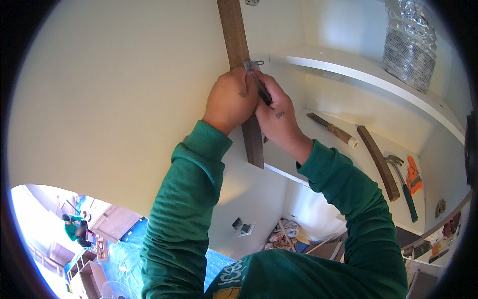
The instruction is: The person uses a utility knife to trim and fit a wooden trim piece along the edge of a white cabinet. They repeatedly scrape and adjust the trim to align it with the cabinet edge, occasionally pausing to reposition the tool.
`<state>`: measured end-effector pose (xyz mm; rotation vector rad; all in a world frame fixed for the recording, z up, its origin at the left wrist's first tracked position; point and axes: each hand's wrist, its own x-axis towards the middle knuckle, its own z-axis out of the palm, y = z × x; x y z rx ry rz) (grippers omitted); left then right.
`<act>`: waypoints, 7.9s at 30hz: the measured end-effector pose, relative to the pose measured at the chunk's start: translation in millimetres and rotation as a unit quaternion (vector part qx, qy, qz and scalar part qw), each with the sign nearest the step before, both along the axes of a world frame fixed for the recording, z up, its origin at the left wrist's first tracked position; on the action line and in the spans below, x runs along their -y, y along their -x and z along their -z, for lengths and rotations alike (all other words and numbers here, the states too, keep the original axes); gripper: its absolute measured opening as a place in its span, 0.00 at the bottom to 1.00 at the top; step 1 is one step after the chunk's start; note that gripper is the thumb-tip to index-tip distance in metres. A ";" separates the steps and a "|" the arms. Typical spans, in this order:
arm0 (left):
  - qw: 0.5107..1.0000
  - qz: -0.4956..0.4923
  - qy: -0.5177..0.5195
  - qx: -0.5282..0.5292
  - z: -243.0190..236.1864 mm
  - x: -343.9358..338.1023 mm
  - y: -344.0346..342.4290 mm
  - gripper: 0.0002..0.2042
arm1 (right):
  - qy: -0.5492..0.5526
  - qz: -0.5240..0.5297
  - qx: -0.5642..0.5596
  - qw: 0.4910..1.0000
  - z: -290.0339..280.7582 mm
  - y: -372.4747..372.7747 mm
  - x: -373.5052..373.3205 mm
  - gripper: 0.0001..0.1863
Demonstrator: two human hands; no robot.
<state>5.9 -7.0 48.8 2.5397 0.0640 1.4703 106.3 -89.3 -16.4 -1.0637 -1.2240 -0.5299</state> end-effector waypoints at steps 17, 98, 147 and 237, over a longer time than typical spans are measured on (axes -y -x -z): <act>0.998 -0.047 -0.035 -0.038 -19.8 -4.2 -15.4 0.17 | -0.008 -0.025 -0.034 0.999 -13.1 -2.8 0.2 0.24; 0.997 -0.034 -0.076 -0.003 -52.2 -0.5 -8.0 0.16 | -0.022 0.018 -0.021 0.999 -54.6 2.5 6.1 0.22; 0.794 -0.169 -0.569 -0.130 -117.7 -1.1 47.8 0.21 | 0.473 -0.181 0.196 0.840 116.3 10.0 85.9 0.27; 0.740 -0.231 -0.586 -0.236 -43.5 12.9 53.5 0.32 | 0.588 -0.200 0.217 0.753 94.2 6.3 86.1 0.27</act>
